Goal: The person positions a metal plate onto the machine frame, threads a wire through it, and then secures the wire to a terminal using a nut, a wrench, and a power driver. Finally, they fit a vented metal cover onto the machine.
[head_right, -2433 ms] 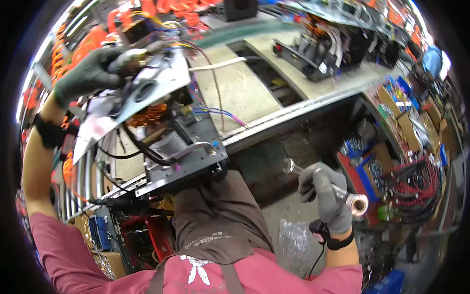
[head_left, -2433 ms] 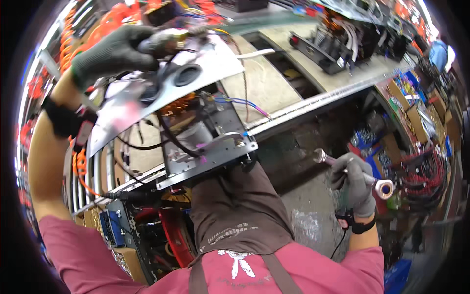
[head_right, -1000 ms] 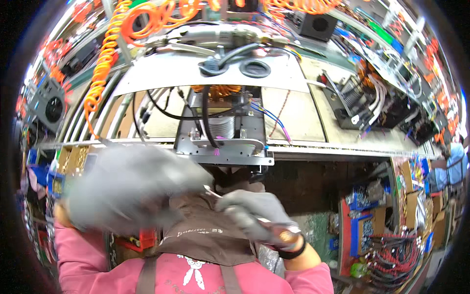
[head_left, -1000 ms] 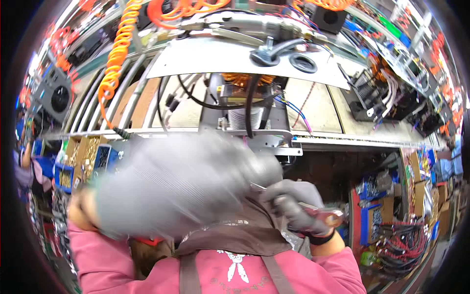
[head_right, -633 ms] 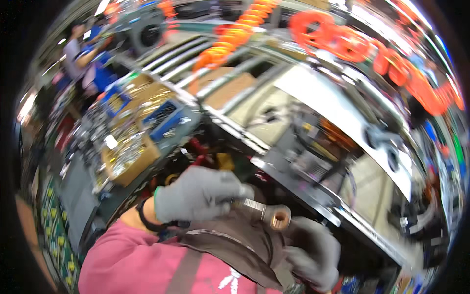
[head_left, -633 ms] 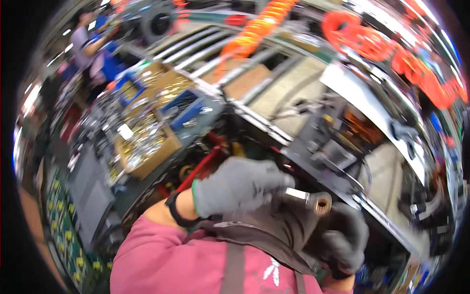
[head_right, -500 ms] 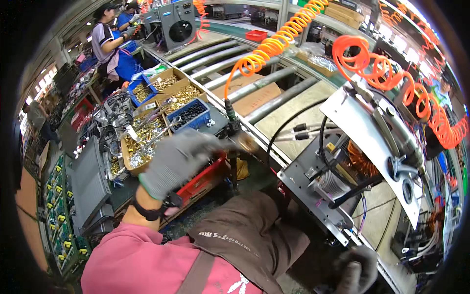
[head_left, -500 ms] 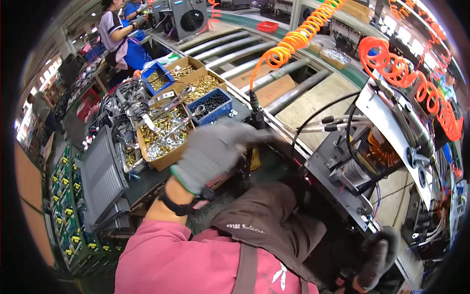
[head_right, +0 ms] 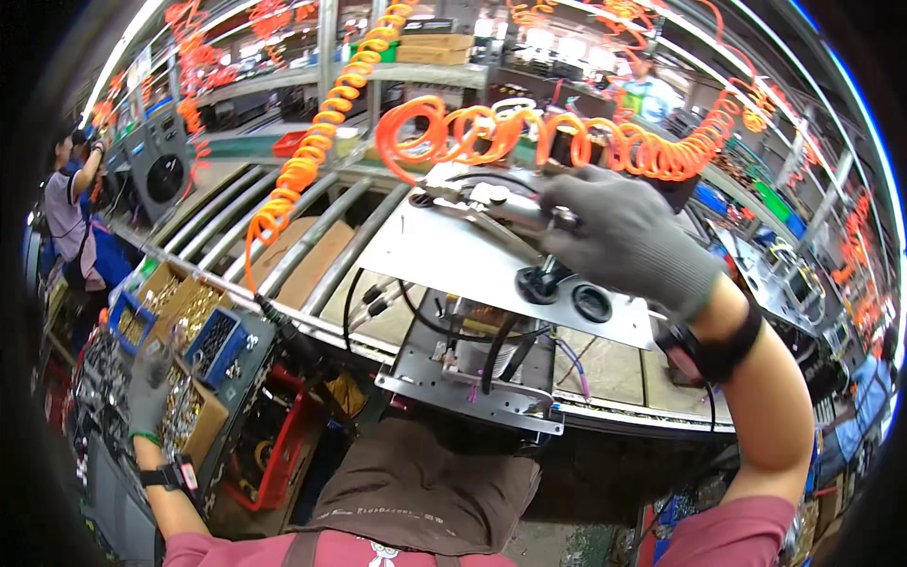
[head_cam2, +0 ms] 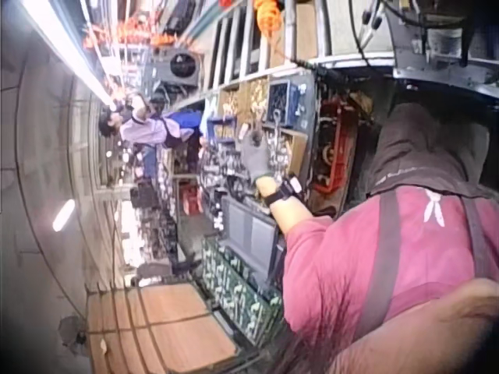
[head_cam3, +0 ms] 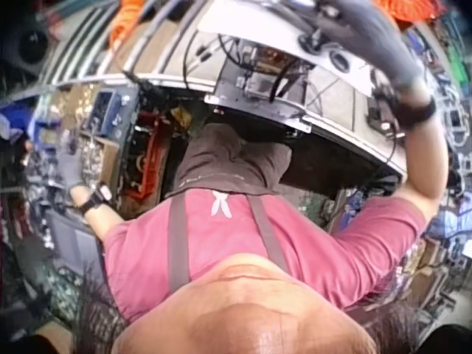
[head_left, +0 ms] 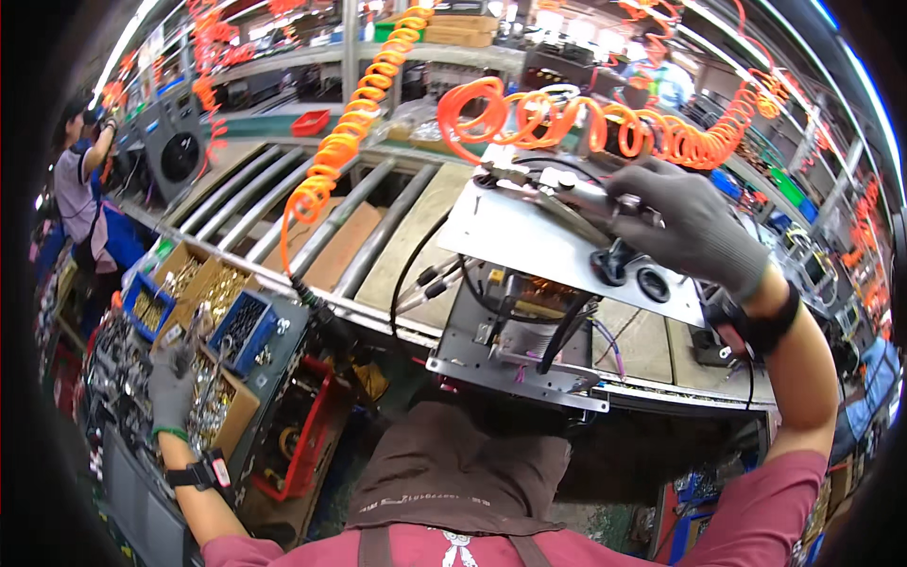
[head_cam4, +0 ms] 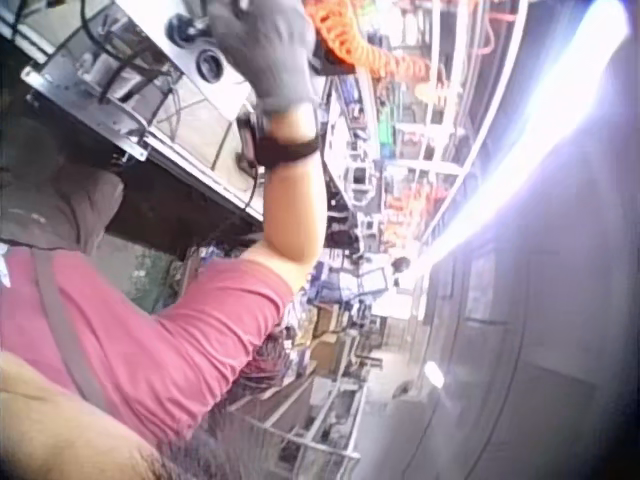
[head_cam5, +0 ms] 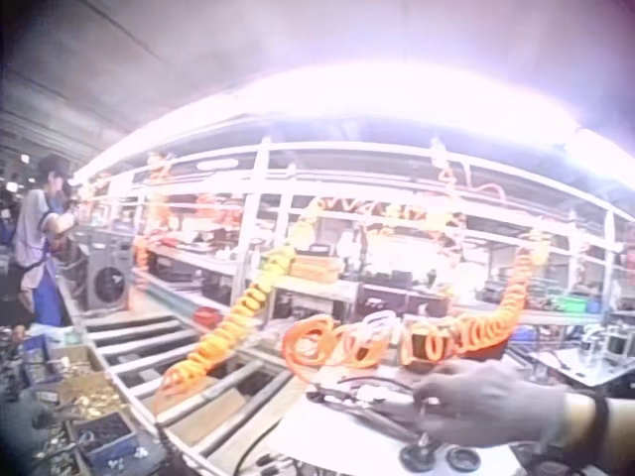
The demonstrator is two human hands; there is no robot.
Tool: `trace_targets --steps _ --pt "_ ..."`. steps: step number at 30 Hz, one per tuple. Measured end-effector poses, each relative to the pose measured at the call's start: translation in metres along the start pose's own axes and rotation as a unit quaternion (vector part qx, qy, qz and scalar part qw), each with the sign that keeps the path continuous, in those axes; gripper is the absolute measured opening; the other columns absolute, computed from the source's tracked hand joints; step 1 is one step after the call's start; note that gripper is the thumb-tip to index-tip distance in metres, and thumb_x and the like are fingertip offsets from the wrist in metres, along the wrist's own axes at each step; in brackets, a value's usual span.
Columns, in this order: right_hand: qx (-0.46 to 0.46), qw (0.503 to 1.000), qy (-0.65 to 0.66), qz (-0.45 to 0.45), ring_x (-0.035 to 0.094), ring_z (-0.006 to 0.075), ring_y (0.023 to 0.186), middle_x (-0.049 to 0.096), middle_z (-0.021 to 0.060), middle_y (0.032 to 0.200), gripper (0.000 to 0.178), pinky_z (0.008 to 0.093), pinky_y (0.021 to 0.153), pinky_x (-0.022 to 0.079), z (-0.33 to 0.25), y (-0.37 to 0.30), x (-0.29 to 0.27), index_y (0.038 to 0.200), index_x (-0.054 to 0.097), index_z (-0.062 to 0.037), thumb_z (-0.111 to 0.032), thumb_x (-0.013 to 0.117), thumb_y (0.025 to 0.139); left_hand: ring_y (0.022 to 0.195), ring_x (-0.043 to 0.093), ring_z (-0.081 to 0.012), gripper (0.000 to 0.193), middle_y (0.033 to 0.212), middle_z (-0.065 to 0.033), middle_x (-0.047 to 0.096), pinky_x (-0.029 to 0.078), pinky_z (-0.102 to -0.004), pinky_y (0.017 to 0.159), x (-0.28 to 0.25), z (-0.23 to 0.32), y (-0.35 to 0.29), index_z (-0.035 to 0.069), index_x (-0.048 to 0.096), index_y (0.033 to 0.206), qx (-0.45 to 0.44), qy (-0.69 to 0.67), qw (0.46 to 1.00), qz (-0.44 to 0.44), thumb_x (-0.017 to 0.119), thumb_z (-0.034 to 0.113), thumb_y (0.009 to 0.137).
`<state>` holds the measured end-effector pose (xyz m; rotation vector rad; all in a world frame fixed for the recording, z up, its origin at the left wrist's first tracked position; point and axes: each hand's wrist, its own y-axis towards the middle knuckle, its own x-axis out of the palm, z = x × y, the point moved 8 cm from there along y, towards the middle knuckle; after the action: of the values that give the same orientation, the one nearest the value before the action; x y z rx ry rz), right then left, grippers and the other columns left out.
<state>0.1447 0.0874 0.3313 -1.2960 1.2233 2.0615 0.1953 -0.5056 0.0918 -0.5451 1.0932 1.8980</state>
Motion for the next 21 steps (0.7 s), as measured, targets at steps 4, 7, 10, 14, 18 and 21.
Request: trace_targets --steps 4,7,10,14,18,21 --pt "0.091 0.982 -0.033 -0.160 0.066 0.0344 0.086 0.065 0.0185 0.089 0.038 0.0425 0.076 0.051 0.021 0.030 0.036 0.095 0.065 -0.0044 -0.037 0.068 0.075 0.112 0.054 -0.0374 0.044 0.118 -0.0199 0.058 0.042 -0.0412 0.098 0.017 0.001 -0.010 0.004 0.059 0.118 -0.042 0.163 0.983 -0.073 0.060 -0.001 0.074" --pt "0.137 0.965 0.007 -0.222 0.066 0.0351 0.090 0.065 0.0195 0.093 0.043 0.0423 0.081 0.051 0.026 0.035 0.042 0.096 0.064 -0.0024 -0.037 0.069 0.070 0.117 0.053 -0.0337 0.042 0.119 -0.0184 0.058 0.042 -0.0398 0.100 -0.006 0.048 -0.018 0.001 0.057 0.121 -0.016 0.061 0.998 0.020 0.060 0.001 0.079" --pt "0.105 0.981 -0.041 -0.156 0.066 0.0337 0.090 0.065 0.0196 0.091 0.041 0.0424 0.079 0.051 0.018 0.038 0.027 0.096 0.062 -0.0008 -0.032 0.070 0.070 0.113 0.056 -0.0273 0.039 0.118 -0.0152 0.059 0.042 -0.0372 0.099 -0.014 0.105 -0.018 -0.001 0.056 0.121 -0.006 -0.051 0.995 0.080 0.060 0.001 0.083" --pt "0.079 0.988 -0.131 -0.015 0.064 0.0321 0.096 0.064 0.0180 0.105 0.047 0.0423 0.081 0.051 0.032 0.054 -0.024 0.111 0.057 -0.0048 -0.027 0.075 0.074 0.106 0.058 -0.0200 0.033 0.114 -0.0110 0.060 0.045 -0.0334 0.094 0.011 0.197 -0.017 0.001 0.059 0.117 0.060 -0.122 0.990 0.042 0.061 -0.001 0.084" --pt "0.089 0.973 -0.171 0.124 0.062 0.0266 0.089 0.064 0.0148 0.100 0.044 0.0380 0.075 0.049 0.063 0.020 -0.094 0.112 0.056 -0.0040 -0.026 0.073 0.078 0.095 0.062 -0.0216 0.030 0.105 -0.0100 0.063 0.049 -0.0306 0.082 0.077 0.300 -0.029 0.003 0.064 0.107 0.239 -0.197 0.943 -0.121 0.067 -0.001 0.077" --pt "0.144 0.956 -0.164 0.195 0.061 0.0224 0.084 0.063 0.0124 0.097 0.041 0.0349 0.071 0.048 0.089 -0.044 -0.153 0.112 0.056 -0.0035 -0.025 0.071 0.081 0.091 0.063 -0.0258 0.033 0.104 -0.0126 0.063 0.051 -0.0322 0.077 0.123 0.329 -0.049 0.006 0.065 0.106 0.226 -0.244 0.911 -0.242 0.072 0.003 0.073"
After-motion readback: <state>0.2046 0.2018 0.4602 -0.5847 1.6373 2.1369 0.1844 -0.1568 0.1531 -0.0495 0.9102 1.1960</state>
